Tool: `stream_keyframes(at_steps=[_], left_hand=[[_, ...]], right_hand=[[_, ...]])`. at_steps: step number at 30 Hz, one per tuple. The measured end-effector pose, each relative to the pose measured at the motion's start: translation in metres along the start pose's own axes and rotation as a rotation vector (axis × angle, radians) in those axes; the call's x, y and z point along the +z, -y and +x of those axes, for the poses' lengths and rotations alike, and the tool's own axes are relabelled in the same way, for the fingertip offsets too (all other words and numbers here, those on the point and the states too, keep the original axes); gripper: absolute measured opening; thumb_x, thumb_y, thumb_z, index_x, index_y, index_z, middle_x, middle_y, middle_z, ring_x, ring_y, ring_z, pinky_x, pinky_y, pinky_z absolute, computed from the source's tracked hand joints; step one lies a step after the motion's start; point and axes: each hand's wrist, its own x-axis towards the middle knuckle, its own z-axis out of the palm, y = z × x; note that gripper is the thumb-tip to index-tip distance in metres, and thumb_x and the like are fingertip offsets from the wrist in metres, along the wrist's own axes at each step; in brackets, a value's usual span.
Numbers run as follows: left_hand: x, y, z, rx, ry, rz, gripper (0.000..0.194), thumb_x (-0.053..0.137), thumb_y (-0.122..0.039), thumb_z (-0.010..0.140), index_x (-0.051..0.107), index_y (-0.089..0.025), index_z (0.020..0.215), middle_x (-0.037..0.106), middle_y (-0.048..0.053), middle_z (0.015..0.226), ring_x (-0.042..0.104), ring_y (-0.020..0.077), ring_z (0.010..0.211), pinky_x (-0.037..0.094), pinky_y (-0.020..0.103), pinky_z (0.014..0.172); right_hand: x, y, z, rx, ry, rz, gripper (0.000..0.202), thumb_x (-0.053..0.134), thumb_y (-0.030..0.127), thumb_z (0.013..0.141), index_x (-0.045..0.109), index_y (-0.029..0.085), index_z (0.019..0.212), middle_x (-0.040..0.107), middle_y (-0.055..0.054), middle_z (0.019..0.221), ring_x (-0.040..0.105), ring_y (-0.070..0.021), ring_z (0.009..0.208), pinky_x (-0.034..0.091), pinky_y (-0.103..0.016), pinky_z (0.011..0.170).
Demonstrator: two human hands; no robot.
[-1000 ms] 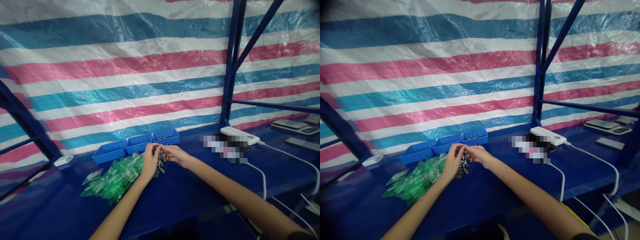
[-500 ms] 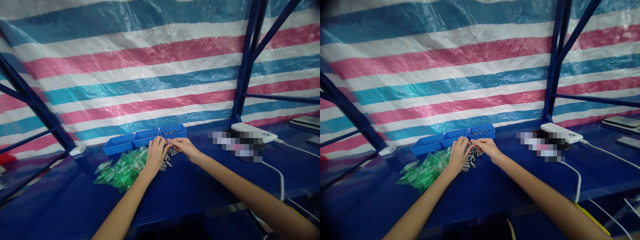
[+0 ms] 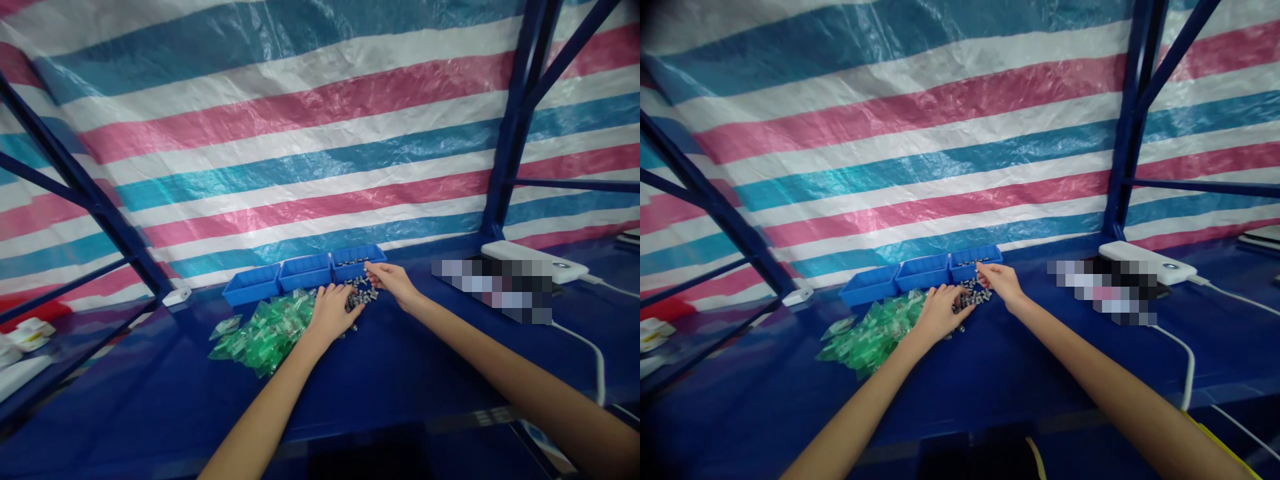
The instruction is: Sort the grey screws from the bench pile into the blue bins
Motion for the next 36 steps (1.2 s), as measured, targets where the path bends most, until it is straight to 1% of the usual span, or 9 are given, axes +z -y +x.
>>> stream_keyframes(at_steps=[11, 13, 16, 19, 23, 25, 28, 32, 36], left_hand=[[0.004, -0.01, 0.001, -0.036, 0.036, -0.044, 0.012, 0.052, -0.03, 0.082, 0.061, -0.022, 0.082, 0.059, 0.002, 0.083, 0.049, 0.0201, 0.086, 0.03, 0.035, 0.08], [0.005, -0.012, 0.0, -0.048, 0.043, -0.062, 0.012, 0.052, -0.029, 0.081, 0.061, -0.021, 0.08, 0.059, 0.002, 0.083, 0.049, 0.02, 0.086, 0.03, 0.036, 0.081], [0.005, -0.015, 0.0, -0.06, 0.058, -0.081, 0.013, 0.051, -0.027, 0.082, 0.061, -0.021, 0.077, 0.06, 0.002, 0.082, 0.048, 0.02, 0.086, 0.03, 0.037, 0.083], [0.007, -0.014, 0.0, -0.068, 0.05, -0.082, 0.015, 0.049, -0.024, 0.082, 0.062, -0.022, 0.076, 0.06, 0.002, 0.081, 0.048, 0.0202, 0.087, 0.031, 0.037, 0.081], [0.01, -0.012, 0.0, -0.087, 0.025, -0.067, 0.013, 0.049, -0.02, 0.08, 0.062, -0.023, 0.08, 0.061, 0.001, 0.084, 0.049, 0.0203, 0.088, 0.031, 0.036, 0.079], [0.011, -0.011, -0.001, -0.105, 0.004, -0.055, 0.014, 0.049, -0.017, 0.079, 0.061, -0.023, 0.081, 0.061, 0.001, 0.084, 0.049, 0.0202, 0.088, 0.032, 0.036, 0.079], [0.01, -0.011, -0.002, -0.139, -0.043, -0.055, 0.013, 0.049, -0.016, 0.077, 0.059, -0.022, 0.084, 0.061, 0.001, 0.082, 0.049, 0.0203, 0.087, 0.032, 0.035, 0.076], [0.008, -0.012, -0.002, -0.163, -0.08, -0.073, 0.011, 0.049, -0.02, 0.079, 0.056, -0.022, 0.087, 0.06, 0.001, 0.081, 0.048, 0.0201, 0.086, 0.032, 0.033, 0.073], [0.006, -0.013, -0.002, -0.163, -0.09, -0.072, 0.009, 0.047, -0.022, 0.081, 0.055, -0.022, 0.085, 0.06, 0.001, 0.079, 0.048, 0.0197, 0.085, 0.032, 0.033, 0.072]], right_hand=[[-0.009, -0.009, 0.024, -0.073, -0.036, 0.009, 0.012, 0.065, 0.023, 0.072, 0.067, 0.012, 0.076, 0.069, -0.005, 0.068, 0.063, -0.0107, 0.059, 0.054, -0.022, 0.06], [-0.009, -0.007, 0.028, -0.117, 0.009, -0.009, 0.017, 0.064, 0.023, 0.072, 0.067, 0.013, 0.085, 0.07, -0.006, 0.075, 0.065, -0.0127, 0.066, 0.055, -0.023, 0.063], [-0.009, -0.001, 0.032, -0.226, 0.147, -0.032, 0.037, 0.062, 0.025, 0.073, 0.06, 0.019, 0.109, 0.068, -0.008, 0.101, 0.065, -0.0162, 0.087, 0.055, -0.027, 0.071], [-0.012, 0.002, 0.031, -0.352, 0.231, -0.23, 0.041, 0.062, 0.031, 0.072, 0.059, 0.022, 0.111, 0.063, -0.008, 0.112, 0.064, -0.0182, 0.089, 0.054, -0.029, 0.069], [-0.022, -0.001, 0.025, -0.439, 0.328, -0.752, 0.039, 0.067, 0.046, 0.063, 0.068, 0.021, 0.093, 0.068, -0.007, 0.097, 0.064, -0.0206, 0.079, 0.051, -0.033, 0.072], [-0.027, -0.003, 0.021, -0.415, 0.362, -0.947, 0.05, 0.069, 0.053, 0.056, 0.068, 0.022, 0.096, 0.067, -0.007, 0.098, 0.062, -0.0236, 0.086, 0.049, -0.036, 0.079], [-0.031, -0.001, 0.016, -0.332, 0.436, -1.06, 0.061, 0.069, 0.057, 0.053, 0.066, 0.022, 0.103, 0.066, -0.008, 0.099, 0.061, -0.0242, 0.089, 0.046, -0.035, 0.083], [-0.034, 0.01, 0.01, -0.223, 0.573, -1.005, 0.057, 0.071, 0.052, 0.054, 0.067, 0.022, 0.102, 0.067, -0.006, 0.099, 0.062, -0.0218, 0.086, 0.05, -0.03, 0.074], [-0.037, 0.017, 0.007, 0.028, 0.743, -0.812, 0.07, 0.069, 0.051, 0.059, 0.055, 0.019, 0.12, 0.066, -0.01, 0.098, 0.063, -0.0164, 0.073, 0.051, -0.023, 0.056]])
